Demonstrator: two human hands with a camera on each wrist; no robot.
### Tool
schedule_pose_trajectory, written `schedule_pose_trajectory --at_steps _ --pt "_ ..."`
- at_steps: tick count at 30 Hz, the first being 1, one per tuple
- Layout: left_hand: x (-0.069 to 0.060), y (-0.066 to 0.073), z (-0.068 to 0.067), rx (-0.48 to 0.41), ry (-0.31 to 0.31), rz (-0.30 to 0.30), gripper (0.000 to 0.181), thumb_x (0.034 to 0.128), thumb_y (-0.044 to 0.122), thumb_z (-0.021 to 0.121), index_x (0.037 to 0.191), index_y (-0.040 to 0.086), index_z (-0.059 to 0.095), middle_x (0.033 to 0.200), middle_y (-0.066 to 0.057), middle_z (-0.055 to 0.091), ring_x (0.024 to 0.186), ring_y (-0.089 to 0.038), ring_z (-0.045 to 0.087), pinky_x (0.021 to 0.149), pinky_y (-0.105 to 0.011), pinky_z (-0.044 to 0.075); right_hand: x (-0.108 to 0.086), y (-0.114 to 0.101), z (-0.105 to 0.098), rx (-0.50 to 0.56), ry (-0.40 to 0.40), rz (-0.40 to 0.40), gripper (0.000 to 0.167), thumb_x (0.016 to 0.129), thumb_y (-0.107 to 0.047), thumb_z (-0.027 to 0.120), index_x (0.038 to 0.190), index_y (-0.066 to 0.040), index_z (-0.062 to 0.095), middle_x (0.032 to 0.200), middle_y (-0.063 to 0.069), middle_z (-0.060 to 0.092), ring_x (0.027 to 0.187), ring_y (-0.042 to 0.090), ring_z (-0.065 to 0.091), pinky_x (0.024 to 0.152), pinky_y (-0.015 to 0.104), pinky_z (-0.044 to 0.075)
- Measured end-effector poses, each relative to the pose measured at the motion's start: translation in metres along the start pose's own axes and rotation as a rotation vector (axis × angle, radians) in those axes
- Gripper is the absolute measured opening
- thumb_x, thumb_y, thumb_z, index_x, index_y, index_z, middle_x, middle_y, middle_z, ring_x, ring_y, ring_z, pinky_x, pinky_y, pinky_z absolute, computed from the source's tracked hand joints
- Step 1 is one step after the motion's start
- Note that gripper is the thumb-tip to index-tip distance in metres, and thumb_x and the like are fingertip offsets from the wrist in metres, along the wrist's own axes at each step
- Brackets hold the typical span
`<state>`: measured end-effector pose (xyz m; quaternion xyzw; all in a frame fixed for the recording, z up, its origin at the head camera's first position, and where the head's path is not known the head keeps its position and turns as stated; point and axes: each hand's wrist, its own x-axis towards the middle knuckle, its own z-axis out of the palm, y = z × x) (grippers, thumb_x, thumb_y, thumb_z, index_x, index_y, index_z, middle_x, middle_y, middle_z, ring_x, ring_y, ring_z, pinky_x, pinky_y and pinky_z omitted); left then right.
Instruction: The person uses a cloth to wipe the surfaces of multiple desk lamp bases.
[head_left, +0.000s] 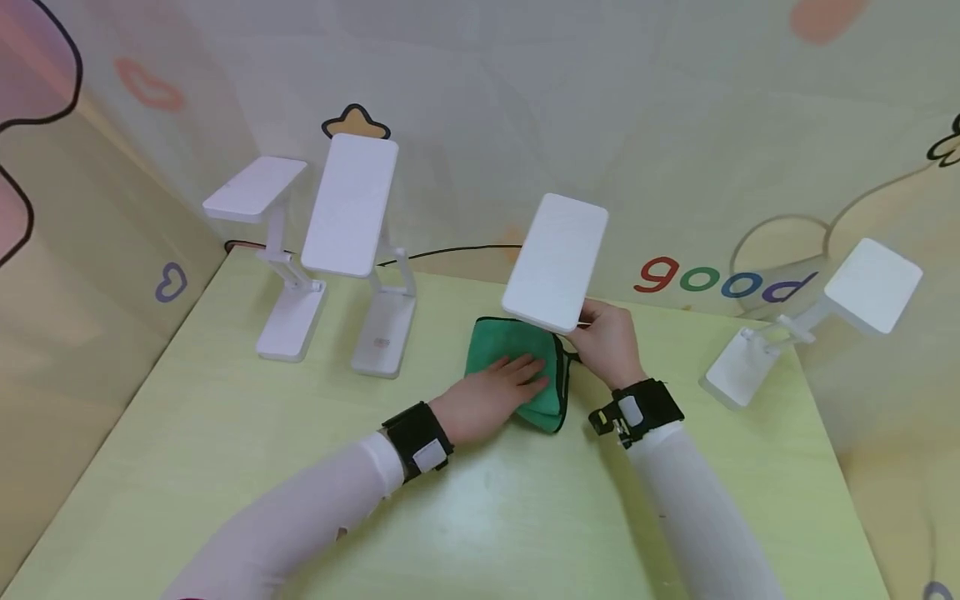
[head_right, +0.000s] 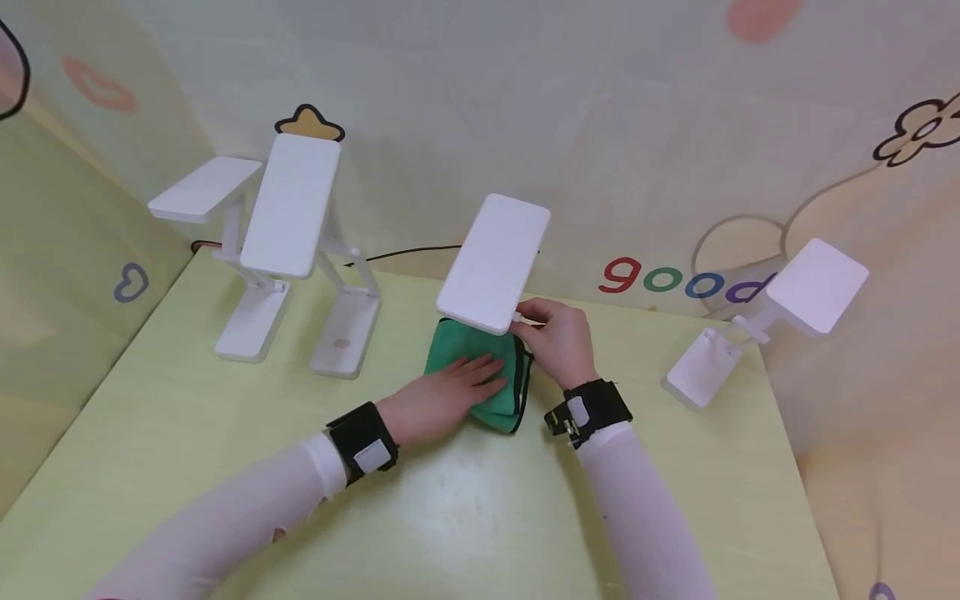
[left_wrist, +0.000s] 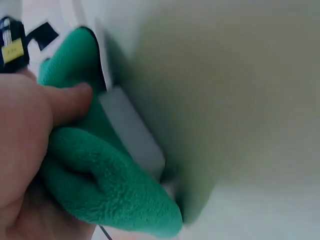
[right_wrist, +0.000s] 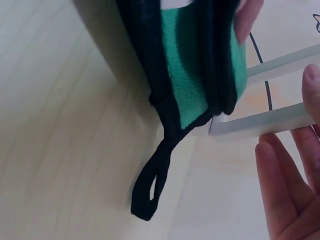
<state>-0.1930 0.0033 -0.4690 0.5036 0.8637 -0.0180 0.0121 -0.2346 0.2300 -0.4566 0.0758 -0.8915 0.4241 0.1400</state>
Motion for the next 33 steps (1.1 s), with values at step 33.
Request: schedule_pose_trajectory --at_steps 33 --pt "0.012 -0.007 -0.014 -0.028 -0.046 -0.052 0.049 0.1128 0.011 0.052 0.161 0.007 0.047 0.165 -0.026 0.039 0.154 -0.04 0.037 0.118 -0.047 0.042 -0.006 -0.003 0.001 -0.091 -0.047 -0.044 0.018 0.102 -0.001 0.069 0.119 0.004 0.073 0.102 0.021 0.076 0.083 0.03 0.067 0.074 0.045 0.052"
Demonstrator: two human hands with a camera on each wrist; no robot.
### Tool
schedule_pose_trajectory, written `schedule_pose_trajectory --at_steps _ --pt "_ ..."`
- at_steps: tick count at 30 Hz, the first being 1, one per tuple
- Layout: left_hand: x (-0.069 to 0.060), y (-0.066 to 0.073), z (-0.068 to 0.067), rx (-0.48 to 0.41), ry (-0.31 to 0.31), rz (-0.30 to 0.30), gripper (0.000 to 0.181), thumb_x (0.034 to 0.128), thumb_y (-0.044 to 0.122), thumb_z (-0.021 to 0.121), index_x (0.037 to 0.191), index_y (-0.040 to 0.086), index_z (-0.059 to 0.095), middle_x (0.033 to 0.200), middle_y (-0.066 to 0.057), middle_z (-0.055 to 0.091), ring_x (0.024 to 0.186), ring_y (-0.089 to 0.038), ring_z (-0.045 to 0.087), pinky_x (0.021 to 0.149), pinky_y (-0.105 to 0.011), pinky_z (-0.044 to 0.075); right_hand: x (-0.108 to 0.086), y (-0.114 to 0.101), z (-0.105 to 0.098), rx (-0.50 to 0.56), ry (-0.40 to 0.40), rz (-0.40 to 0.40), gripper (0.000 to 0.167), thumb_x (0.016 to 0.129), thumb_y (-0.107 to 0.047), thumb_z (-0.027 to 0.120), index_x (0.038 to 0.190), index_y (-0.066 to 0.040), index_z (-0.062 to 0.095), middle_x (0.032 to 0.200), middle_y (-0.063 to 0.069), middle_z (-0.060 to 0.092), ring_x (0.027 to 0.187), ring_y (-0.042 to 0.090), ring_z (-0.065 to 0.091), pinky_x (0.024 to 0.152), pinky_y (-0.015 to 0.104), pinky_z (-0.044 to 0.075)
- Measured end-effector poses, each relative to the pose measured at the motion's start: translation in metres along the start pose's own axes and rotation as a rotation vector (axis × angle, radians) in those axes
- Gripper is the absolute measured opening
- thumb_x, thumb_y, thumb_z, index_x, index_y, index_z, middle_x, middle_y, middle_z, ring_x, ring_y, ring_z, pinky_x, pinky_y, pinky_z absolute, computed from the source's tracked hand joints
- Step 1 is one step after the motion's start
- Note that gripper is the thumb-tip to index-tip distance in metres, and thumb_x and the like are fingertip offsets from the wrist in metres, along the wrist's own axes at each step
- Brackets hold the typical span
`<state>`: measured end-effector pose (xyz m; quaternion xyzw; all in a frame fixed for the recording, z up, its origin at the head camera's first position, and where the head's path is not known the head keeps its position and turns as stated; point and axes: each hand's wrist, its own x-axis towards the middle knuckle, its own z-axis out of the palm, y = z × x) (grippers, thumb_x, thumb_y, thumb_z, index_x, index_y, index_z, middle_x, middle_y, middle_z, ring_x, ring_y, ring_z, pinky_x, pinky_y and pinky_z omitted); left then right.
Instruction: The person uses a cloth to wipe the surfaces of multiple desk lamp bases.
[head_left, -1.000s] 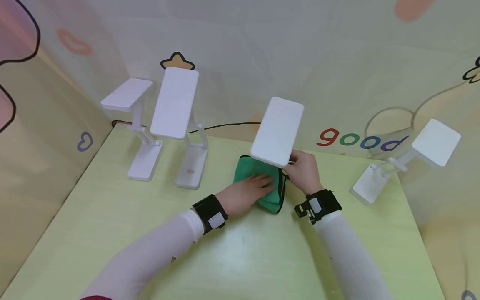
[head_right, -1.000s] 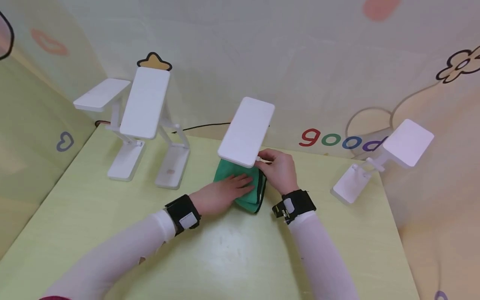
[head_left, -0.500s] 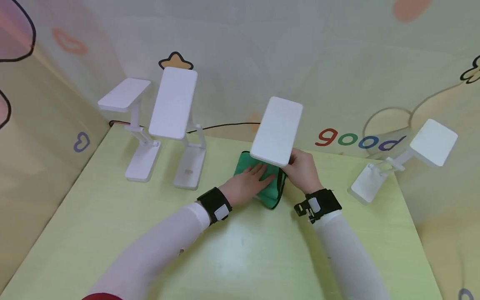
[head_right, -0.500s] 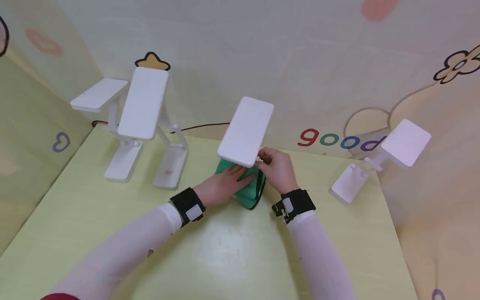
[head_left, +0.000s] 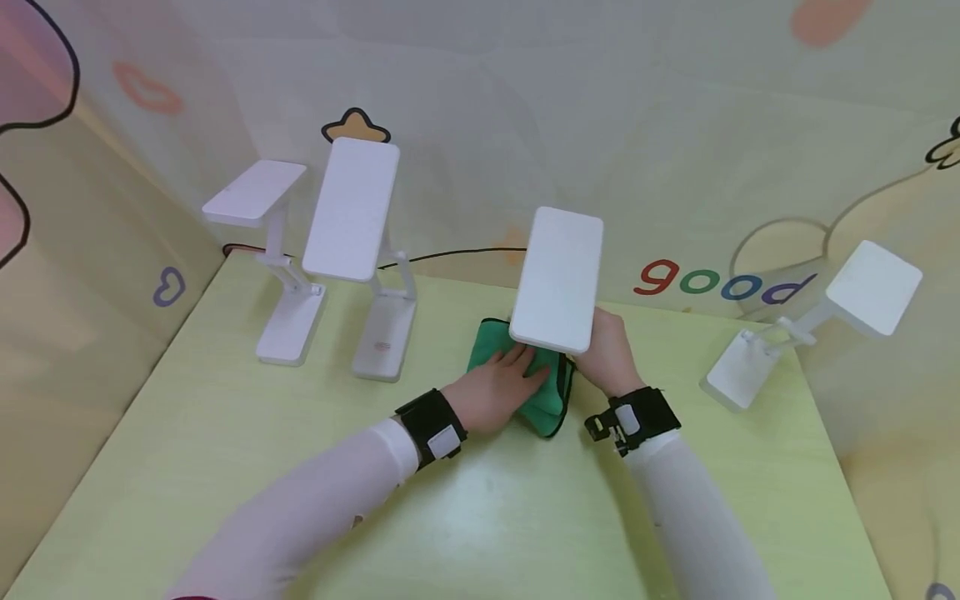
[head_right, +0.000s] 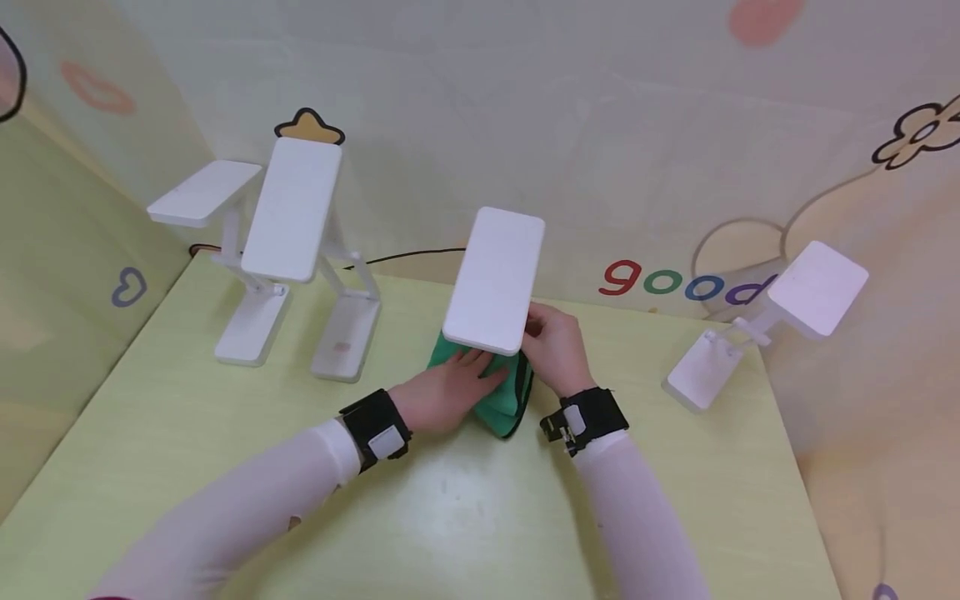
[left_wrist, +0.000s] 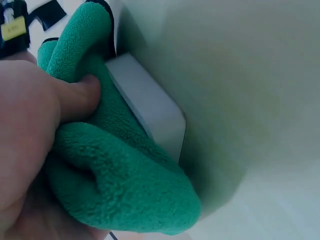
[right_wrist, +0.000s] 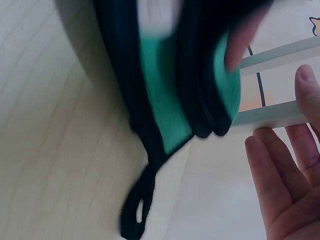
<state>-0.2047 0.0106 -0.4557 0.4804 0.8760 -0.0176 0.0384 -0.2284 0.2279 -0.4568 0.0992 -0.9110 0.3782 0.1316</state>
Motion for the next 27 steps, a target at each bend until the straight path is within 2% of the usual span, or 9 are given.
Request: schedule_pose_trajectory --at_steps 4,8,11,14,18,20,23,26,27 --pt "0.016 -0.006 0.0 0.039 0.032 -0.009 0.051 0.1104 0.01 0.057 0.16 0.009 0.049 0.161 -0.019 0.045 0.148 -0.033 0.044 0.115 -0.043 0.045 -0.001 0.001 0.001 0.009 -0.005 0.012 0.02 0.103 -0.002 0.069 0.121 0.003 0.073 0.101 0.021 0.076 0.077 0.029 0.06 0.068 0.041 0.045" --pt "0.02 -0.012 0.002 -0.001 0.053 0.006 0.051 0.109 0.008 0.06 0.159 0.008 0.05 0.159 -0.018 0.047 0.147 -0.034 0.045 0.117 -0.044 0.043 0.0 0.0 0.002 0.013 0.005 0.01 0.019 0.103 -0.001 0.068 0.121 0.004 0.073 0.1 0.022 0.075 0.078 0.03 0.06 0.069 0.041 0.045" --pt "0.013 -0.015 0.003 -0.008 0.049 0.016 0.051 0.1078 0.007 0.061 0.158 0.008 0.052 0.161 -0.022 0.045 0.15 -0.037 0.043 0.12 -0.046 0.04 0.003 -0.002 0.005 0.033 0.009 0.011 0.019 0.104 -0.002 0.068 0.121 0.004 0.073 0.103 0.022 0.076 0.08 0.031 0.062 0.072 0.044 0.047" --pt "-0.001 -0.013 0.004 0.045 0.039 0.038 0.051 0.1075 0.005 0.06 0.158 0.009 0.053 0.162 -0.025 0.045 0.151 -0.04 0.042 0.121 -0.046 0.039 0.005 -0.004 0.008 0.049 0.005 0.002 0.021 0.104 -0.004 0.067 0.123 0.004 0.073 0.108 0.022 0.076 0.089 0.032 0.069 0.078 0.047 0.054" --pt "-0.019 0.001 0.008 0.13 0.07 0.103 0.049 0.108 0.008 0.06 0.156 0.012 0.057 0.159 -0.025 0.049 0.149 -0.04 0.046 0.118 -0.047 0.043 0.003 -0.002 0.008 0.041 0.008 -0.003 0.021 0.103 -0.004 0.069 0.122 0.003 0.073 0.11 0.022 0.077 0.101 0.035 0.073 0.085 0.052 0.057" --pt "-0.022 0.008 0.011 0.133 0.08 0.117 0.048 0.108 0.009 0.061 0.156 0.013 0.058 0.159 -0.024 0.05 0.148 -0.039 0.047 0.117 -0.047 0.045 0.001 -0.001 0.007 0.033 0.007 0.004 0.021 0.103 -0.004 0.069 0.122 0.003 0.073 0.11 0.021 0.077 0.101 0.036 0.073 0.084 0.052 0.057" --pt "-0.017 0.013 0.009 0.077 0.02 0.1 0.051 0.1084 0.007 0.06 0.159 0.014 0.053 0.163 -0.022 0.045 0.152 -0.037 0.041 0.12 -0.045 0.041 -0.002 0.001 0.004 0.022 0.001 0.004 0.022 0.103 -0.005 0.069 0.123 0.003 0.072 0.11 0.022 0.076 0.101 0.037 0.073 0.084 0.051 0.057" --pt "-0.001 0.009 0.005 0.032 -0.056 0.064 0.055 0.1091 0.005 0.056 0.163 0.011 0.047 0.168 -0.021 0.038 0.157 -0.035 0.034 0.124 -0.043 0.035 -0.002 0.001 0.002 0.014 0.01 -0.012 0.02 0.103 -0.003 0.068 0.121 0.005 0.073 0.106 0.023 0.076 0.098 0.037 0.073 0.082 0.051 0.057" --pt "0.005 0.007 0.005 0.027 -0.06 0.054 0.055 0.1089 0.005 0.057 0.163 0.011 0.047 0.168 -0.02 0.038 0.157 -0.034 0.033 0.124 -0.042 0.034 -0.002 0.001 0.002 0.015 0.011 -0.014 0.02 0.103 -0.003 0.068 0.12 0.005 0.073 0.106 0.024 0.076 0.097 0.037 0.073 0.081 0.05 0.056"
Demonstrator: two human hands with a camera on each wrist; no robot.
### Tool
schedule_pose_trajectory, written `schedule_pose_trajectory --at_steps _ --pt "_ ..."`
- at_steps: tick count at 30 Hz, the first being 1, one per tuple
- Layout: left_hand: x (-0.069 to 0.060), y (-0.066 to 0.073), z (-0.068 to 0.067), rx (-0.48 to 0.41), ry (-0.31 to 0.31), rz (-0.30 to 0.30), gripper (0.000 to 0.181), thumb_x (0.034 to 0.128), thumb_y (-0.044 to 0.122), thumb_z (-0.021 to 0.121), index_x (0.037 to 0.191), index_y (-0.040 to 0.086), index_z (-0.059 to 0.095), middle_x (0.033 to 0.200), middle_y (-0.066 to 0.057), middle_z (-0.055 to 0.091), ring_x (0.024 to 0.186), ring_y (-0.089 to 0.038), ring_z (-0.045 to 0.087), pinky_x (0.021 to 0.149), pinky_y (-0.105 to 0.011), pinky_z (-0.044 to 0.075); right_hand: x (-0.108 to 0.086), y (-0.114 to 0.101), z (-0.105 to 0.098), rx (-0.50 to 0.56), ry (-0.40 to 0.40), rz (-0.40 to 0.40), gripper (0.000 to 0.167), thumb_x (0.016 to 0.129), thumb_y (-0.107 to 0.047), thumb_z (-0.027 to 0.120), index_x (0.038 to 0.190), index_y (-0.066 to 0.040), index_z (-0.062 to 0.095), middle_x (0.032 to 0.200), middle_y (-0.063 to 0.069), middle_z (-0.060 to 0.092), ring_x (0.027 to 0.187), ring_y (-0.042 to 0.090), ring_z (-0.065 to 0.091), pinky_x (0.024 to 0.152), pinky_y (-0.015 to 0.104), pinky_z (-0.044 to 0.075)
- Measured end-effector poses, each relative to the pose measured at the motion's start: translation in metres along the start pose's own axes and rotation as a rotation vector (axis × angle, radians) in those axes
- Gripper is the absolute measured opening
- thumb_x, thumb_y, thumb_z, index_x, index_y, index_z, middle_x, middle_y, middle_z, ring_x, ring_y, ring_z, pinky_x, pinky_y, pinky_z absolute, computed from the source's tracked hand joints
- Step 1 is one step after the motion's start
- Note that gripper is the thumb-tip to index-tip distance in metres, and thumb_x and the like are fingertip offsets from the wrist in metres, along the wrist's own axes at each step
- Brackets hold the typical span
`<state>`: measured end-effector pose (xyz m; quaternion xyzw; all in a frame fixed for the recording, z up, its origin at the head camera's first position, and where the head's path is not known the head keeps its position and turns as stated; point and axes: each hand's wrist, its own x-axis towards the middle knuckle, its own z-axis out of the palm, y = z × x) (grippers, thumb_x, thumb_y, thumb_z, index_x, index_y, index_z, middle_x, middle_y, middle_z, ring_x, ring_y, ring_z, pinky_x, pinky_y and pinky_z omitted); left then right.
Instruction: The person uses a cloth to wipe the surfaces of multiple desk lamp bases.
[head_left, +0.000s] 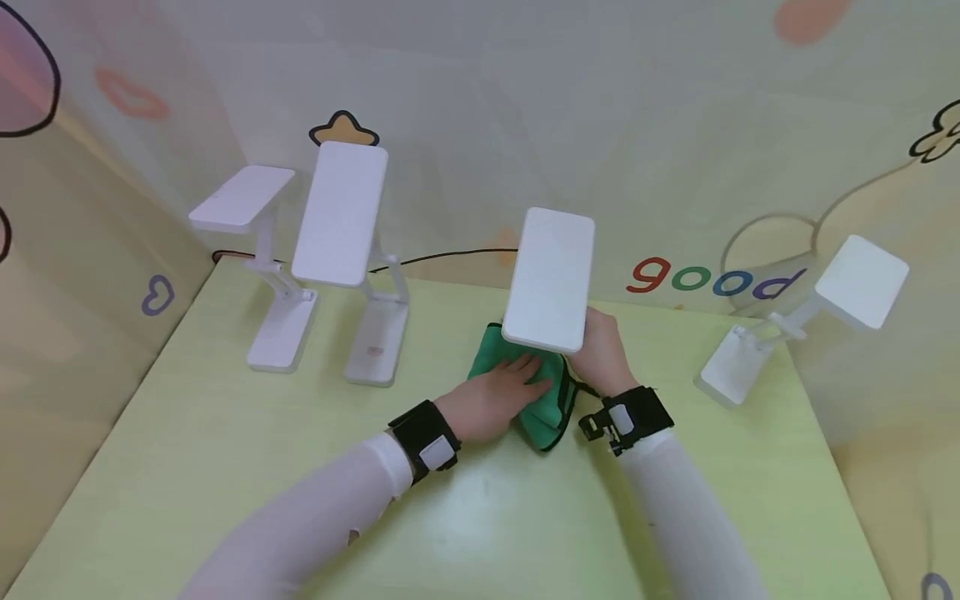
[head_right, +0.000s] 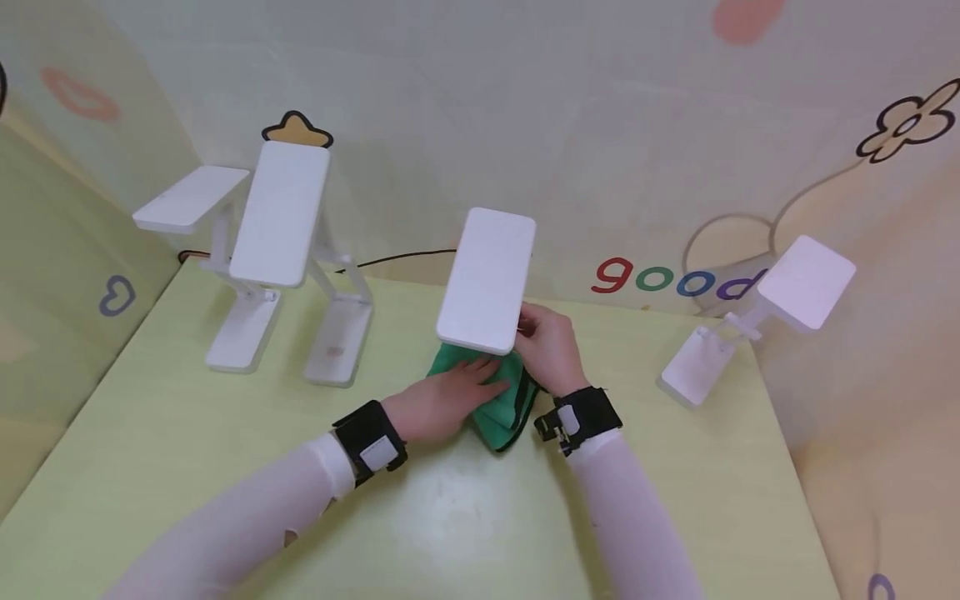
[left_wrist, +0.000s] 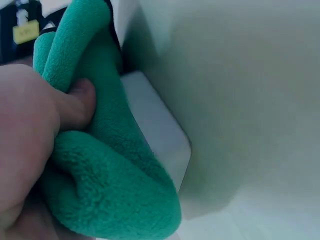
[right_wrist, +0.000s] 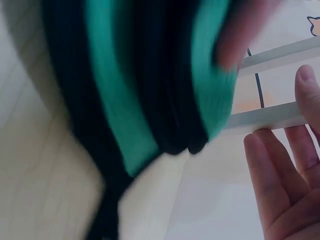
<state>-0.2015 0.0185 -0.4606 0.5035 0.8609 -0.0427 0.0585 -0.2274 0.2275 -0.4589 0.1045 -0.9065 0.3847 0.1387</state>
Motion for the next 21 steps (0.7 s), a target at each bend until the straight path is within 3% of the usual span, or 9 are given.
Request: schedule_pose_trajectory --at_steps 2,5,8,10,13,17,21 --pt "0.01 -0.005 -0.001 0.014 0.024 -0.023 0.055 0.1083 0.007 0.059 0.162 0.008 0.047 0.167 -0.02 0.04 0.156 -0.033 0.035 0.124 -0.041 0.034 0.001 -0.001 0.001 0.001 0.003 0.001 0.019 0.103 -0.003 0.068 0.119 0.006 0.073 0.103 0.024 0.076 0.091 0.036 0.072 0.077 0.048 0.055" --pt "0.021 -0.011 0.002 0.067 0.109 -0.065 0.056 0.1053 0.011 0.067 0.158 0.006 0.049 0.159 -0.017 0.048 0.148 -0.031 0.044 0.121 -0.037 0.037 0.003 -0.002 0.003 0.005 -0.007 0.01 0.02 0.104 -0.004 0.067 0.12 0.006 0.073 0.103 0.024 0.076 0.084 0.033 0.068 0.072 0.046 0.05" --pt "0.027 -0.013 0.003 0.117 0.172 -0.099 0.061 0.1024 0.016 0.072 0.157 0.005 0.049 0.154 -0.014 0.051 0.144 -0.029 0.048 0.12 -0.036 0.038 0.005 -0.003 0.002 0.006 -0.007 0.017 0.021 0.103 -0.005 0.068 0.12 0.007 0.073 0.104 0.024 0.076 0.084 0.033 0.066 0.072 0.045 0.05" --pt "0.027 -0.012 0.004 0.118 0.182 -0.11 0.06 0.1028 0.016 0.072 0.157 0.004 0.049 0.154 -0.015 0.052 0.144 -0.029 0.048 0.119 -0.036 0.039 0.005 -0.003 0.001 0.002 -0.001 0.02 0.02 0.103 -0.005 0.069 0.119 0.007 0.073 0.104 0.024 0.076 0.085 0.033 0.067 0.074 0.046 0.051" --pt "0.021 -0.007 0.004 0.103 0.166 -0.116 0.055 0.1053 0.015 0.069 0.156 0.004 0.051 0.157 -0.018 0.05 0.148 -0.031 0.046 0.119 -0.037 0.041 0.004 -0.003 0.0 0.0 -0.003 0.041 0.021 0.102 -0.006 0.07 0.12 0.006 0.073 0.105 0.024 0.076 0.086 0.033 0.067 0.074 0.047 0.05" --pt "0.004 0.004 0.005 0.073 0.131 -0.117 0.052 0.1061 0.012 0.066 0.155 0.003 0.053 0.16 -0.022 0.049 0.149 -0.034 0.046 0.117 -0.04 0.044 0.003 0.0 0.0 -0.003 -0.009 0.048 0.022 0.103 -0.006 0.07 0.122 0.005 0.073 0.107 0.023 0.076 0.088 0.033 0.068 0.076 0.047 0.052" --pt "-0.012 0.013 0.007 0.031 0.143 -0.088 0.049 0.1062 0.007 0.063 0.155 0.002 0.054 0.159 -0.025 0.049 0.148 -0.036 0.048 0.118 -0.044 0.043 0.004 0.0 0.0 -0.005 -0.001 0.026 0.019 0.102 -0.004 0.07 0.119 0.005 0.074 0.104 0.022 0.076 0.09 0.033 0.07 0.079 0.048 0.054"
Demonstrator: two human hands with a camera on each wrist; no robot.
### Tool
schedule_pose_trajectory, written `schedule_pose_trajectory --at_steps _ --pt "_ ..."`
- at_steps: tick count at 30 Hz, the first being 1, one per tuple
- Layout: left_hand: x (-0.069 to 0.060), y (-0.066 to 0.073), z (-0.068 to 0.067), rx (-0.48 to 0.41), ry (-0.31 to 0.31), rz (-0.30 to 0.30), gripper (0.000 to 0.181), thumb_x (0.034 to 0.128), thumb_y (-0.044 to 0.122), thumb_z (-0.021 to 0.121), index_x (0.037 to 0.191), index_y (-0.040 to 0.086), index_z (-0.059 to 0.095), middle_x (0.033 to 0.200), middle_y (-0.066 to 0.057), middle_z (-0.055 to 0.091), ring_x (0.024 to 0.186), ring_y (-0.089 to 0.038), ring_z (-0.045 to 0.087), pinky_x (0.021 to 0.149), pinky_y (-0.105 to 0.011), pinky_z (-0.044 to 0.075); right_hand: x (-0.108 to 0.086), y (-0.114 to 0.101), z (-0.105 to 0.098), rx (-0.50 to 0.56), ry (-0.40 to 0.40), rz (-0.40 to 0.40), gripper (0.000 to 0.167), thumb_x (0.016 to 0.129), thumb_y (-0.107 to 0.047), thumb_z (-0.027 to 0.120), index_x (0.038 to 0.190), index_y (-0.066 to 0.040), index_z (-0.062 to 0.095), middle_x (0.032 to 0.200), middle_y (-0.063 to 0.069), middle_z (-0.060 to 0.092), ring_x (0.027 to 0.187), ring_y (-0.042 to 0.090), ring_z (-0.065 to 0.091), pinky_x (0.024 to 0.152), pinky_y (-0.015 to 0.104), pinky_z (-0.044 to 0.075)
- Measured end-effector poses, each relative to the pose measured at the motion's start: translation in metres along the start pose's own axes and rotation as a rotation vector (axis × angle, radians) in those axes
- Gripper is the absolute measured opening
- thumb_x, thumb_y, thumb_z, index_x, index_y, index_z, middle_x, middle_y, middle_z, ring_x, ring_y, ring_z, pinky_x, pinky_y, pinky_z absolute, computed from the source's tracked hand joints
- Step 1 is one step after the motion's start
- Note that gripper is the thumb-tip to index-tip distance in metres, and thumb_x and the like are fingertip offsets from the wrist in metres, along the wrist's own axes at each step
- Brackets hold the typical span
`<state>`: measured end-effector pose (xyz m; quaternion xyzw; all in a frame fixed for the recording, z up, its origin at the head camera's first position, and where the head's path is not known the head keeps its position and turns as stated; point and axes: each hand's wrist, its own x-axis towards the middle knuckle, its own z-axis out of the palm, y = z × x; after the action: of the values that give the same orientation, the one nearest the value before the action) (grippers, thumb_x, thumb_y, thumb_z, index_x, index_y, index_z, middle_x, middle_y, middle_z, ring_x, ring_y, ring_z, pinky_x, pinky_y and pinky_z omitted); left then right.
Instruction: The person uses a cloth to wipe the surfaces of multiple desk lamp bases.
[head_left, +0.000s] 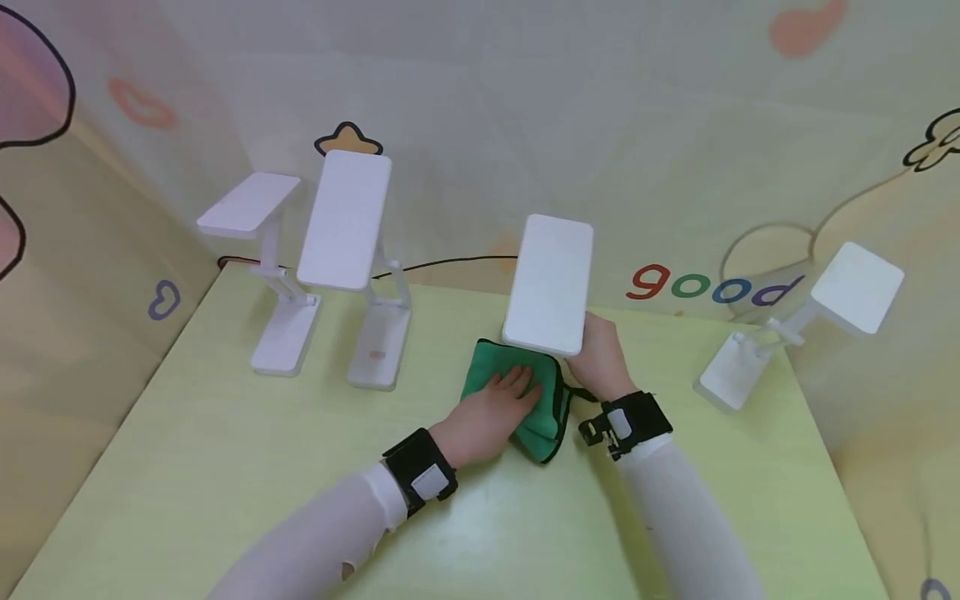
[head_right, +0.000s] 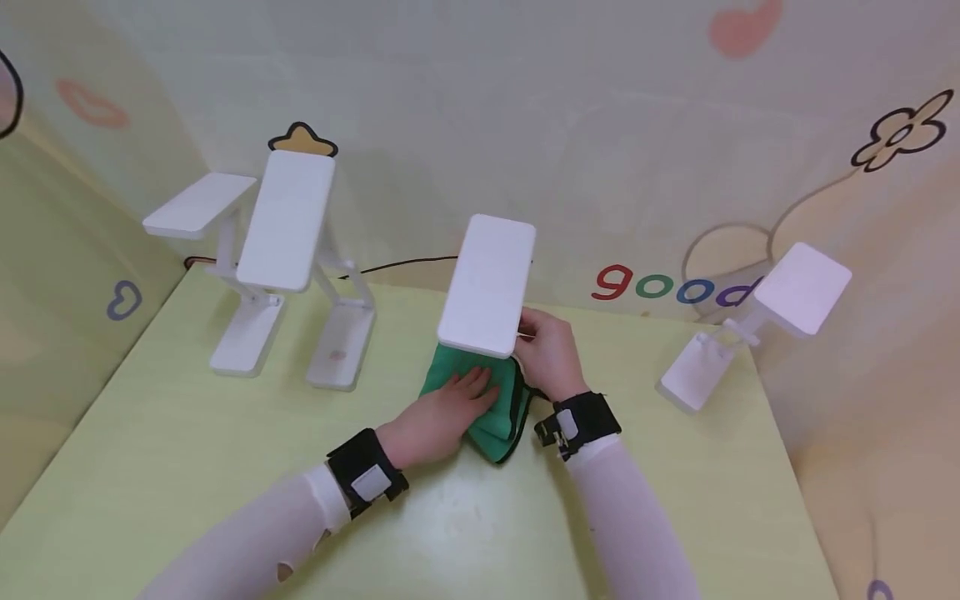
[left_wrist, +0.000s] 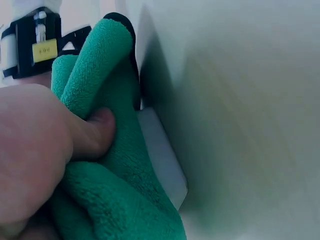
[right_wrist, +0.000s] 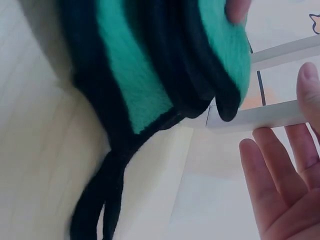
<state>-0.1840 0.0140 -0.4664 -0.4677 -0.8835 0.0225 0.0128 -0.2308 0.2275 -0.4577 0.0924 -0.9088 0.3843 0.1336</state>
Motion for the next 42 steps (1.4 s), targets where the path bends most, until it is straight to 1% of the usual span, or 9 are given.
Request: schedule_pose_trajectory --at_steps 4,9,15,17,20,26,33,37,42 --pt "0.0 -0.001 0.001 -0.07 0.001 -0.006 0.051 0.1049 0.002 0.062 0.155 0.002 0.053 0.16 -0.025 0.048 0.15 -0.037 0.045 0.12 -0.044 0.04 0.0 -0.001 0.0 0.009 0.002 -0.003 0.019 0.103 -0.004 0.07 0.119 0.005 0.074 0.104 0.023 0.076 0.09 0.034 0.071 0.078 0.048 0.054" --pt "0.016 -0.012 0.001 -0.137 0.002 -0.025 0.057 0.1007 0.001 0.067 0.155 0.001 0.052 0.161 -0.022 0.047 0.15 -0.035 0.044 0.119 -0.042 0.041 -0.002 -0.003 0.0 0.015 -0.007 0.023 0.02 0.104 -0.004 0.068 0.121 0.006 0.073 0.107 0.024 0.076 0.093 0.034 0.071 0.08 0.049 0.055" --pt "0.035 -0.02 0.008 -0.066 0.139 -0.092 0.048 0.0986 0.013 0.076 0.144 0.007 0.059 0.132 -0.009 0.066 0.128 -0.024 0.059 0.106 -0.031 0.049 -0.004 -0.004 0.001 0.022 0.003 0.022 0.019 0.102 -0.003 0.069 0.119 0.005 0.073 0.107 0.023 0.076 0.094 0.034 0.07 0.083 0.051 0.055" --pt "0.034 -0.019 0.012 -0.047 0.154 -0.1 0.051 0.0969 0.019 0.079 0.143 0.008 0.06 0.131 -0.009 0.067 0.13 -0.025 0.059 0.112 -0.033 0.045 -0.005 -0.004 0.002 0.028 -0.004 0.024 0.019 0.102 -0.003 0.069 0.119 0.004 0.073 0.107 0.022 0.076 0.094 0.034 0.07 0.082 0.05 0.055" --pt "0.029 -0.017 0.015 -0.045 0.129 -0.097 0.053 0.0986 0.016 0.076 0.149 0.008 0.059 0.145 -0.011 0.061 0.141 -0.029 0.052 0.121 -0.039 0.037 -0.007 -0.003 0.004 0.034 -0.018 0.03 0.021 0.103 -0.003 0.068 0.122 0.004 0.073 0.108 0.022 0.076 0.092 0.032 0.069 0.081 0.048 0.054" --pt "0.017 -0.013 0.008 -0.179 0.038 -0.104 0.06 0.0942 -0.001 0.071 0.152 0.005 0.059 0.162 -0.017 0.048 0.153 -0.032 0.04 0.12 -0.046 0.04 -0.004 0.0 0.0 0.019 -0.007 -0.007 0.02 0.104 0.001 0.065 0.122 0.004 0.072 0.107 0.022 0.076 0.09 0.031 0.069 0.078 0.047 0.054" --pt "0.008 0.009 -0.001 -0.105 -0.023 -0.056 0.052 0.1024 0.006 0.067 0.153 0.009 0.059 0.161 -0.018 0.049 0.151 -0.032 0.045 0.119 -0.043 0.042 -0.004 0.002 -0.005 -0.014 0.007 -0.057 0.018 0.102 0.003 0.065 0.119 0.005 0.071 0.101 0.022 0.075 0.093 0.036 0.072 0.079 0.049 0.056" --pt "0.006 0.012 0.002 -0.162 -0.02 -0.053 0.052 0.103 0.002 0.063 0.155 0.008 0.057 0.163 -0.018 0.046 0.153 -0.033 0.042 0.121 -0.045 0.039 -0.004 0.0 -0.004 -0.013 0.009 -0.052 0.018 0.101 0.002 0.066 0.118 0.005 0.071 0.102 0.022 0.075 0.096 0.037 0.073 0.08 0.05 0.056" --pt "0.016 -0.003 0.007 -0.238 0.047 -0.059 0.055 0.0976 -0.003 0.065 0.152 0.004 0.057 0.158 -0.017 0.052 0.149 -0.032 0.046 0.12 -0.04 0.04 -0.005 0.001 -0.001 -0.022 -0.003 -0.034 0.018 0.102 0.001 0.067 0.118 0.006 0.072 0.102 0.023 0.075 0.094 0.036 0.073 0.08 0.05 0.056"
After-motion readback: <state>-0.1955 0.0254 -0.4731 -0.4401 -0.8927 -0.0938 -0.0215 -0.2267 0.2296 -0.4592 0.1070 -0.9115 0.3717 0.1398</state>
